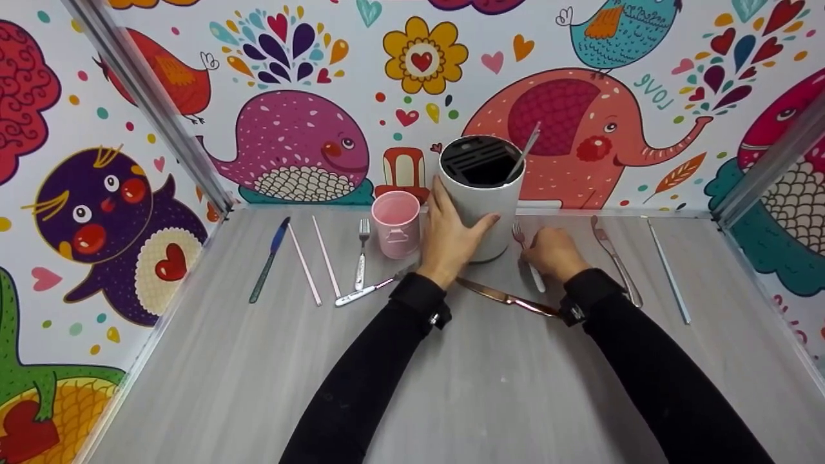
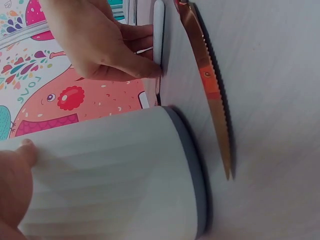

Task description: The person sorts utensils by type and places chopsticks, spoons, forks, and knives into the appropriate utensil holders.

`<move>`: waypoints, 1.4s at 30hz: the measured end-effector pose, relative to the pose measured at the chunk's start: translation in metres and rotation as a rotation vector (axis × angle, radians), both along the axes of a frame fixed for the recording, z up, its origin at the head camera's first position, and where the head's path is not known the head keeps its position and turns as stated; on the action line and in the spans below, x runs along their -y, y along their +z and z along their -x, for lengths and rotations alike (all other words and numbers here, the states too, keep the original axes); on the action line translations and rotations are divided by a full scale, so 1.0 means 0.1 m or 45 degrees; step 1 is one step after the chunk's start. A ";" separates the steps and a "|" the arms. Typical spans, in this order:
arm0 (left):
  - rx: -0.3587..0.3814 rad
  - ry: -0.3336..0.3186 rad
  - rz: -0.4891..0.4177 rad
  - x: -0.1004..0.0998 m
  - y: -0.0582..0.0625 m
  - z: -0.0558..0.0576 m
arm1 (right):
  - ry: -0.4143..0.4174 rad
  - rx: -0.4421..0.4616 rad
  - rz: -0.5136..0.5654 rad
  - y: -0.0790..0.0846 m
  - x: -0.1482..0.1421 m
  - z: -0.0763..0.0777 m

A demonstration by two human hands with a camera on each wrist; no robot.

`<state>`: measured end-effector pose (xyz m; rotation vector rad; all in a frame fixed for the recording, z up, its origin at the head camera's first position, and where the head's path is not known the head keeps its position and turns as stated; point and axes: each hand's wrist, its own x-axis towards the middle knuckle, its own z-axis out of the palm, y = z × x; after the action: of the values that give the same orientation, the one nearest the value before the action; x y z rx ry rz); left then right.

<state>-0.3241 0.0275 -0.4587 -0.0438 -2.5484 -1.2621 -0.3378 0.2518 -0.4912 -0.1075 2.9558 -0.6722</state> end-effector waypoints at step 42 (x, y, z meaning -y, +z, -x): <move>0.020 -0.016 0.007 0.02 0.01 -0.01 | -0.165 -0.984 0.923 1.16 0.32 -0.34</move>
<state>-0.3234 0.0253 -0.4578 -0.0514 -2.5692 -1.2649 -0.3035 0.2198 -0.3756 -0.2870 3.1881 -2.1044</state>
